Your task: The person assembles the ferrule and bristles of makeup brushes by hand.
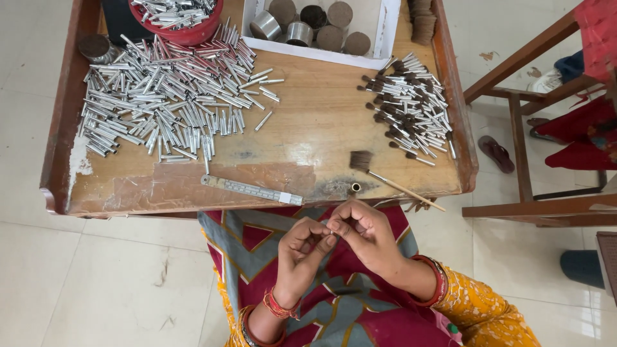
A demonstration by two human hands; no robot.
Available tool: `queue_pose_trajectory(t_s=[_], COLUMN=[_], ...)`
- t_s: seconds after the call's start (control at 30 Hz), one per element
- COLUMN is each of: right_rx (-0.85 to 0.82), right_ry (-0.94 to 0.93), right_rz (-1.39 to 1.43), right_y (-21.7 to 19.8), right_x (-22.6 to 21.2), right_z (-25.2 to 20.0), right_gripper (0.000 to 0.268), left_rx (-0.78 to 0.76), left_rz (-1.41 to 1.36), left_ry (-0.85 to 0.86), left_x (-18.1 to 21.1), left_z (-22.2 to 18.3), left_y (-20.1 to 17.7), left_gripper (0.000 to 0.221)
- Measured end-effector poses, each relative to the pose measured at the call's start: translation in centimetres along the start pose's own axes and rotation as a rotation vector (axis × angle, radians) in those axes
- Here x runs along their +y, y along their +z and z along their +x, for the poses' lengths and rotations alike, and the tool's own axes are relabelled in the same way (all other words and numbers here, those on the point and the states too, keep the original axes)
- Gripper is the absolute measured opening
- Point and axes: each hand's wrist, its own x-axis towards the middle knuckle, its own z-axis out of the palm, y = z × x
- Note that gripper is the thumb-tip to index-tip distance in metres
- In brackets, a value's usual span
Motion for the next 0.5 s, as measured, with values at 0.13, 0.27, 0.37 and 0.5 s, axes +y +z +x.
queue_pose_trajectory(t_s=[0.13, 0.27, 0.37, 0.5], right_rx=[0.012, -0.005, -0.015, 0.195], right_ry=[-0.011, 0.016, -0.089, -0.464], right_rz=[0.026, 0.009, -0.154, -0.837], right_y=[0.0, -0.4, -1.8, -5.8], right_x=[0.6, 0.3, -2.1, -6.8], right_z=[-0.2, -0.1, 0.2, 1.9], right_gripper=[0.004, 0.003, 0.002, 0.015], left_rx=[-0.01, -0.019, -0.053, -0.099], left_rz=[-0.025, 0.025, 0.139, 0.237], left_ry=[0.009, -0.025, -0.025, 0.24], left_x=[-0.4, -1.3, 2.5, 10.6], left_z=[0.1, -0.1, 0.6, -0.9], left_y=[-0.1, -0.8, -0.5, -2.5], left_gripper=[0.012, 0.013, 0.021, 0.037])
